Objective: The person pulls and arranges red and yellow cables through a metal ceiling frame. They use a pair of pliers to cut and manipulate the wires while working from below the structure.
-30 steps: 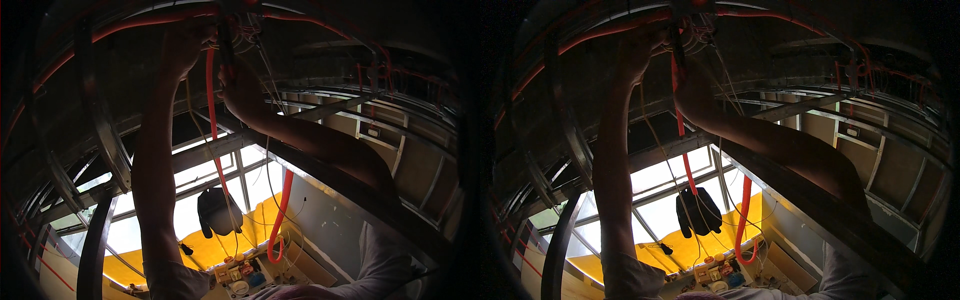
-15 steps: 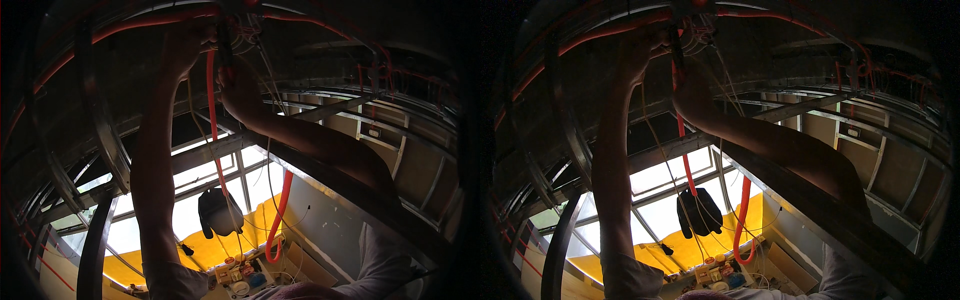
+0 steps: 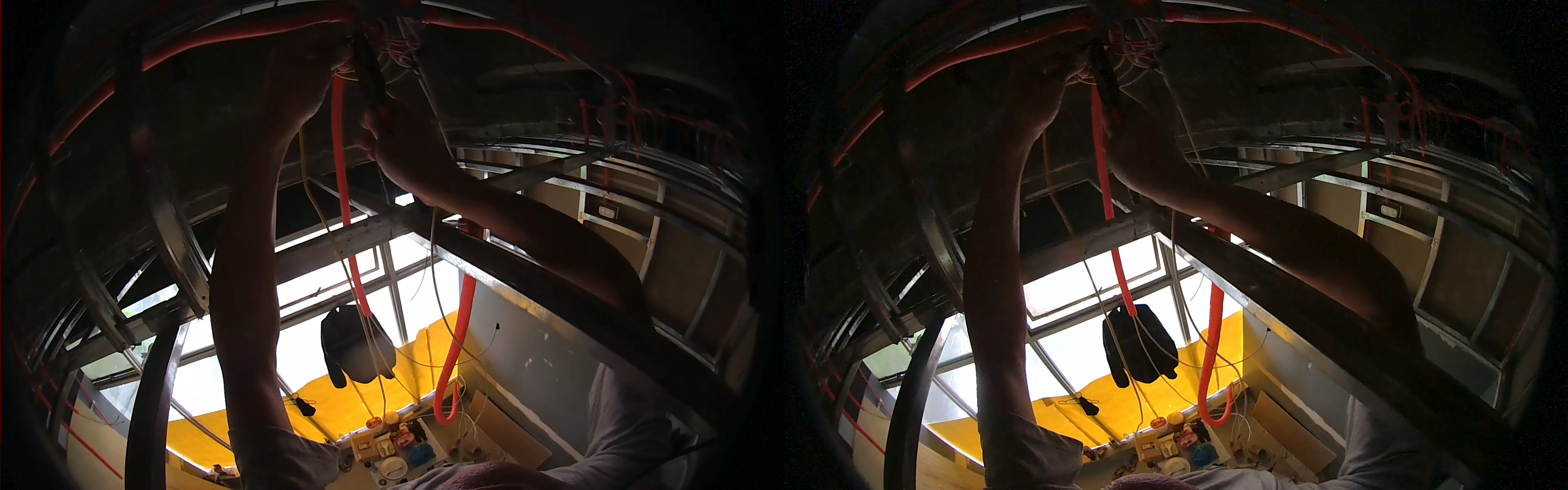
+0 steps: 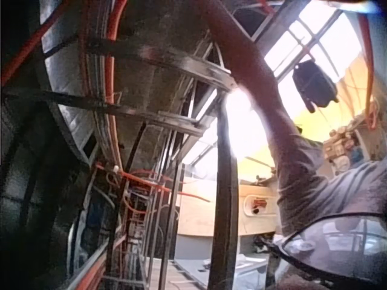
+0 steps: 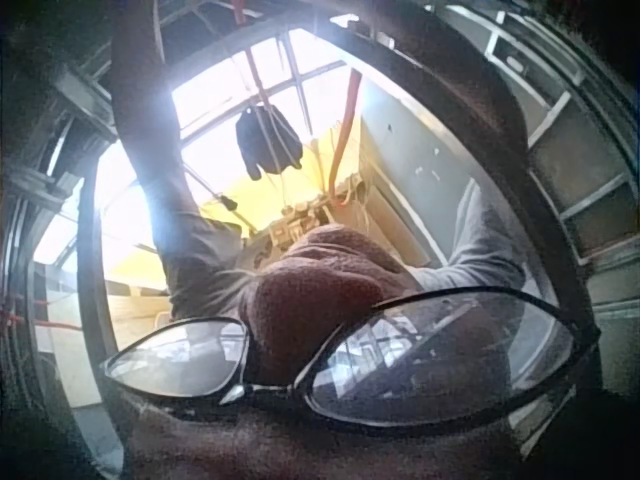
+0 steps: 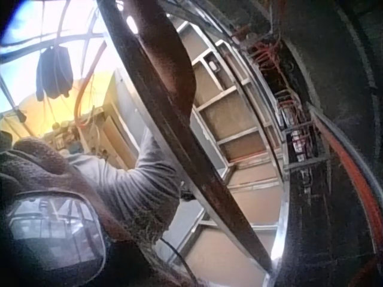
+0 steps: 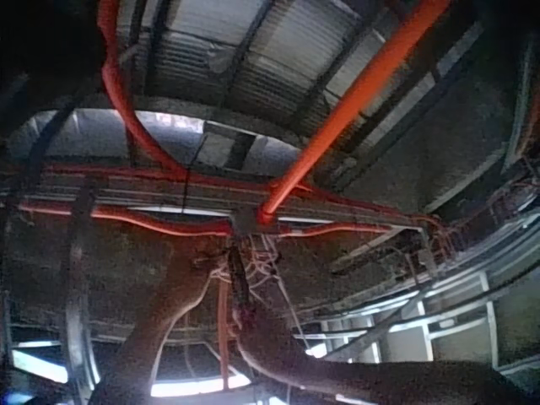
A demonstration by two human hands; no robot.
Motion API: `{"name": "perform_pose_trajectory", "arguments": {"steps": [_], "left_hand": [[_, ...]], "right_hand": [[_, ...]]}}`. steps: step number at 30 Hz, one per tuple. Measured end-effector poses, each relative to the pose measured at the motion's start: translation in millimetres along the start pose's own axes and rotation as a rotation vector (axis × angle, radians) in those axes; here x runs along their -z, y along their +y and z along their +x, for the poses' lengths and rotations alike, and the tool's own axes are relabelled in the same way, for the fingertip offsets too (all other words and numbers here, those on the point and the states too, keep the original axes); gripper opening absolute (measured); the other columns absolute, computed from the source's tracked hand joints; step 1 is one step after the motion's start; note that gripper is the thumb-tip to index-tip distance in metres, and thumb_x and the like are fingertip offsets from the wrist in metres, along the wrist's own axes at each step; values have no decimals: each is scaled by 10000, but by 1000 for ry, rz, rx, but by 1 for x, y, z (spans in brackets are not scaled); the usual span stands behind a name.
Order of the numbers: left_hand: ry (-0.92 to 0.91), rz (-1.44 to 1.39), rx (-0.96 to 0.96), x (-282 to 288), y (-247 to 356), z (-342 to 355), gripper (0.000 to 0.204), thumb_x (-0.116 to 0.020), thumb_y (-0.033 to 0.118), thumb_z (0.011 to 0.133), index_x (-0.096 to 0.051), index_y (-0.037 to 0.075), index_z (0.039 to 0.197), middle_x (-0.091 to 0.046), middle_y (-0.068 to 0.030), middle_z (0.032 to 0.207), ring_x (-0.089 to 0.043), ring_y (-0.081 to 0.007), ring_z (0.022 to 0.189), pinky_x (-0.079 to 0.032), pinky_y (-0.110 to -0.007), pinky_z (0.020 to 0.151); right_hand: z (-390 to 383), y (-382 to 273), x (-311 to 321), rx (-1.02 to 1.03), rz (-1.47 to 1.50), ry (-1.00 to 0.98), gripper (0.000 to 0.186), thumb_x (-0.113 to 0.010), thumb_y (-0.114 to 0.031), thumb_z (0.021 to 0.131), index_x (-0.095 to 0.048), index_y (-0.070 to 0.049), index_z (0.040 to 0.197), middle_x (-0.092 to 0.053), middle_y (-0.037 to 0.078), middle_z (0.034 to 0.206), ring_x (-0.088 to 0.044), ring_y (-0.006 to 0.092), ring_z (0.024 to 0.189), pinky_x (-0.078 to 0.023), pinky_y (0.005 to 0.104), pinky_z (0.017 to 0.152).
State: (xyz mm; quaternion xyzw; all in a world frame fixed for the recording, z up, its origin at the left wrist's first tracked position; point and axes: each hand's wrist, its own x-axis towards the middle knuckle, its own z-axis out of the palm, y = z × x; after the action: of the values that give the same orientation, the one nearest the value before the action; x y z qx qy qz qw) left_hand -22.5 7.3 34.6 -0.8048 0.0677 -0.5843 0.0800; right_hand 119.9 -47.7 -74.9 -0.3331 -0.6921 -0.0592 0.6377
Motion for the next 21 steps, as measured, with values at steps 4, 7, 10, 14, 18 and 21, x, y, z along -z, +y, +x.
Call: {"name": "perform_pose_trajectory", "arguments": {"steps": [4,7,10,14,18,21], "left_hand": [[71,-70,86,-9,-5,-2,119,-680,114,889,-671,17,958,-703,-94,831,-703,-175,783,-545,-299,704],[77,149,20,-13,1,-5,99,-676,88,878,-675,30,959,-702,-91,817,-704,-188,766,-536,-302,683],[55,375,-13,-8,16,-14,107,-661,63,870,-675,42,975,-704,-95,826,-706,-212,765,-540,-315,675],[31,545,-61,-13,21,-16,205,-646,20,845,-664,61,1045,-721,-108,904,-717,-237,830,-563,-347,701],[28,644,-174,-6,9,-15,277,-651,-8,816,-645,60,1085,-725,-117,988,-721,-235,878,-576,-361,734],[24,339,-222,-16,0,-15,400,-666,-32,777,-634,88,1157,-726,-112,994,-717,-238,901,-578,-365,736]], "right_hand": [[3,2,23,-124,-45,-89,277,-458,-272,1049,-551,-67,887,-518,-7,691,-523,94,621,-448,286,595],[8,7,41,-108,-189,-166,312,-442,-307,1054,-544,-85,861,-508,-8,674,-499,87,606,-443,277,593],[14,-1,59,-282,-157,-256,323,-445,-303,1051,-531,-88,826,-509,-9,655,-506,101,587,-457,295,586],[11,-54,93,-341,-316,-389,296,-461,-281,1043,-562,-73,858,-578,20,711,-568,124,605,-479,295,564],[18,-83,104,-368,-397,-458,262,-497,-264,1027,-581,-43,914,-604,53,706,-626,144,647,-495,295,534],[23,-95,120,-265,-545,-485,276,-511,-240,1010,-604,-19,872,-613,67,678,-539,123,504,-419,259,446]]}}
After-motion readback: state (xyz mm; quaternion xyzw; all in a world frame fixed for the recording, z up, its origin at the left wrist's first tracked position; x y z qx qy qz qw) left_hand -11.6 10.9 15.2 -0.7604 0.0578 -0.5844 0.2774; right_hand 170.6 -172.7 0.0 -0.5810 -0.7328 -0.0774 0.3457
